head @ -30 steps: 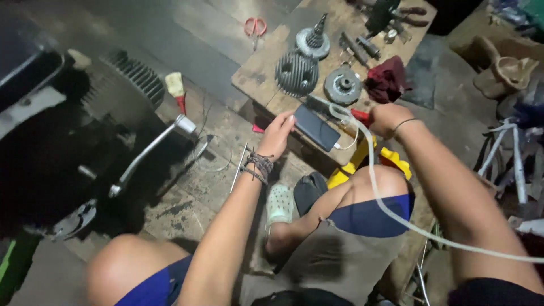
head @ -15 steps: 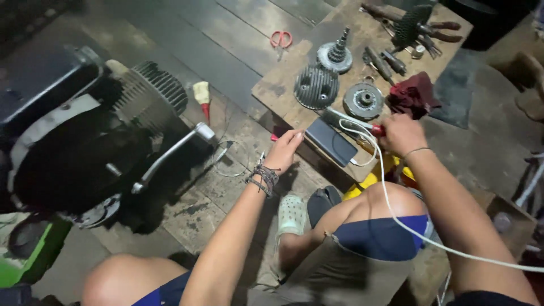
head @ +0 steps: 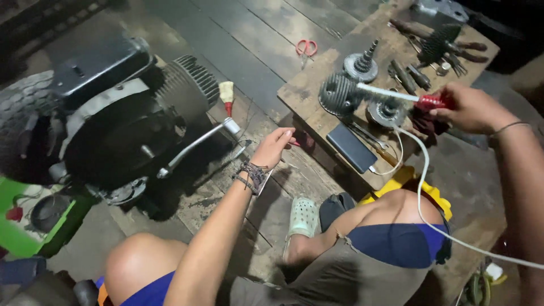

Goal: Loosening bolts and manipulating components on a small engine using a wrench and screwdriver.

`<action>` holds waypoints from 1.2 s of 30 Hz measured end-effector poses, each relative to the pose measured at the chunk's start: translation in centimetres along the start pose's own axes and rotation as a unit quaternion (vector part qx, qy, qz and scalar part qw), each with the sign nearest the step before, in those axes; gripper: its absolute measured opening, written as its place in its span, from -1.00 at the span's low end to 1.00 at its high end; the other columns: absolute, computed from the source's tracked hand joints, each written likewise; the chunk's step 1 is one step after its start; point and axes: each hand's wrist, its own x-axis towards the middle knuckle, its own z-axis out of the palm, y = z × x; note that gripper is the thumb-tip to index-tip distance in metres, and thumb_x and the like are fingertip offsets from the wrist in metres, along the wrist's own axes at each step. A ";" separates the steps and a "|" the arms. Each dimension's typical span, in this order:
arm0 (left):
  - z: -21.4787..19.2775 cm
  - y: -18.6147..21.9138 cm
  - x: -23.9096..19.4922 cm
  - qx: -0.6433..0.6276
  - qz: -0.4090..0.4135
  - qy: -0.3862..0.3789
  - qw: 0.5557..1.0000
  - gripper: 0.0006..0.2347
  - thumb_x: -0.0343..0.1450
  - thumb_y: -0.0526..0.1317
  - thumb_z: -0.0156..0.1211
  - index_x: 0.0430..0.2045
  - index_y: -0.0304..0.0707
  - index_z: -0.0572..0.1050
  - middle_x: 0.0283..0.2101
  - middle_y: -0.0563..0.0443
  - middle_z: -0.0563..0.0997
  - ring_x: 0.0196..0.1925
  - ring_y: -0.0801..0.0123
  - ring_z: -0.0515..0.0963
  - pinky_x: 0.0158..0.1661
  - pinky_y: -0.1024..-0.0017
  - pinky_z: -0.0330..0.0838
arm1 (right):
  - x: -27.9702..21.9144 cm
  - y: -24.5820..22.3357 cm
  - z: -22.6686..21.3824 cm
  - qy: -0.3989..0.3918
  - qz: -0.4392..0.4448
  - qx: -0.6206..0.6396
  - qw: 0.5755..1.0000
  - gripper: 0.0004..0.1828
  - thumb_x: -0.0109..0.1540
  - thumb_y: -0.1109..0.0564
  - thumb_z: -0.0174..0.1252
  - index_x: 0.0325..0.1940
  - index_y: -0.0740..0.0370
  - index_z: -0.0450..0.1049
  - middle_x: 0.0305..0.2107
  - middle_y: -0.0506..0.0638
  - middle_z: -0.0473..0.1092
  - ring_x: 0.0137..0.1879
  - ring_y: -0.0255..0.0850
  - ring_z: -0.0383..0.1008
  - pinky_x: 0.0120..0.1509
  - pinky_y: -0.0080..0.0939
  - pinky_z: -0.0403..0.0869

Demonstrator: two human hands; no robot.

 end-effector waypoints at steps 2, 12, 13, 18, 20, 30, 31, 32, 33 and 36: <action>-1.2 -0.1 0.1 -0.011 0.015 0.008 1.000 -0.52 0.50 0.12 -0.25 0.21 -0.03 0.45 0.03 0.04 0.69 0.09 0.34 0.64 0.04 0.31 0.41 | 2.1 -0.3 -0.4 0.019 -0.083 0.084 0.993 -0.58 0.27 0.17 0.30 0.19 0.21 0.38 -0.02 0.16 0.52 0.02 -0.01 0.51 0.06 -0.04 0.42; -2.8 4.0 -2.9 -0.290 0.194 0.073 0.934 -0.70 0.46 0.13 0.10 -0.59 0.09 0.28 -0.54 0.32 0.21 -0.47 0.59 0.20 -0.30 0.55 0.08 | -0.8 -28.9 -2.5 -0.144 -0.367 0.238 0.888 -0.48 0.23 0.40 0.09 0.24 0.20 0.17 0.07 0.05 0.36 0.23 -0.20 0.42 0.41 -0.18 0.39; -2.6 4.2 -3.0 -0.290 0.194 0.080 0.934 -0.70 0.46 0.13 0.10 -0.59 0.09 0.28 -0.54 0.32 0.21 -0.47 0.59 0.20 -0.30 0.55 0.08 | -1.9 -30.6 -2.0 -0.146 -0.373 0.236 0.885 -0.48 0.23 0.40 0.09 0.24 0.20 0.17 0.07 0.05 0.36 0.23 -0.20 0.42 0.41 -0.18 0.39; -2.8 3.0 -4.1 -0.575 0.109 0.256 0.769 -0.71 0.53 -0.15 0.05 0.09 -0.30 0.46 0.10 -0.30 0.63 0.02 0.18 0.65 -0.10 0.41 0.57 | -5.7 -34.1 -2.8 -0.188 -0.343 0.201 0.898 -0.31 0.17 -0.05 0.17 0.39 0.10 0.29 0.25 -0.01 0.38 0.29 -0.19 0.45 0.42 -0.08 0.40; -3.4 1.6 -5.6 -0.553 0.086 0.300 0.773 -0.73 0.54 -0.17 0.00 0.07 -0.27 0.46 0.11 -0.27 0.64 0.09 0.14 0.64 0.06 0.26 0.52 | -6.8 -30.7 -3.4 -0.130 -0.260 0.207 0.934 -0.43 0.23 0.00 0.14 0.34 0.12 0.35 0.23 0.01 0.41 0.27 -0.15 0.45 0.39 -0.07 0.39; -1.3 -7.0 -11.3 -0.358 -0.093 0.388 0.844 -0.76 0.51 -0.11 0.02 -0.01 -0.01 0.56 -0.22 0.07 0.71 -0.38 0.45 0.54 -0.30 0.47 0.38 | -18.8 -22.7 9.3 -0.267 0.036 -0.095 0.958 -0.46 0.24 -0.41 -0.02 0.28 -0.51 0.53 0.25 -0.42 0.49 0.43 -0.35 0.46 0.47 -0.37 0.36; -0.8 -8.2 -11.1 -0.358 -0.094 0.388 0.844 -0.76 0.51 -0.11 0.02 -0.01 -0.01 0.56 -0.22 0.07 0.71 -0.38 0.45 0.54 -0.30 0.47 0.38 | -18.2 -23.6 12.3 -0.267 0.036 -0.096 0.958 -0.46 0.24 -0.41 -0.02 0.28 -0.51 0.53 0.25 -0.42 0.49 0.43 -0.35 0.46 0.47 -0.37 0.36; -0.2 -9.3 -11.0 -0.351 -0.110 0.385 0.847 -0.74 0.47 -0.08 0.05 -0.01 0.00 0.57 -0.20 0.03 0.69 -0.32 0.42 0.59 -0.28 0.48 0.47 | -17.7 -24.3 15.3 -0.292 -0.060 0.051 0.953 -0.32 0.23 -0.34 0.05 0.44 -0.31 0.23 0.39 -0.29 0.23 0.53 -0.35 0.21 0.56 -0.31 0.14; 0.4 -10.6 -11.0 -0.342 -0.126 0.383 0.849 -0.71 0.43 -0.05 0.09 -0.01 0.00 0.59 -0.17 0.00 0.67 -0.27 0.39 0.64 -0.26 0.49 0.56 | -17.2 -25.2 18.4 -0.303 -0.155 0.200 0.919 -0.07 0.22 -0.26 0.12 0.60 -0.07 -0.06 0.54 -0.12 -0.03 0.63 -0.32 -0.05 0.65 -0.21 -0.08; 1.4 -14.4 -11.0 -0.396 -0.096 0.370 0.835 -0.78 0.46 -0.13 0.23 -0.04 -0.09 0.58 -0.24 -0.17 0.66 -0.32 0.30 0.66 -0.32 0.49 0.66 | -15.3 -35.8 20.1 -0.220 -0.251 0.216 0.918 -0.17 0.34 -0.03 0.06 0.59 0.36 -0.07 0.40 0.51 0.04 0.51 0.38 0.03 0.57 0.34 0.05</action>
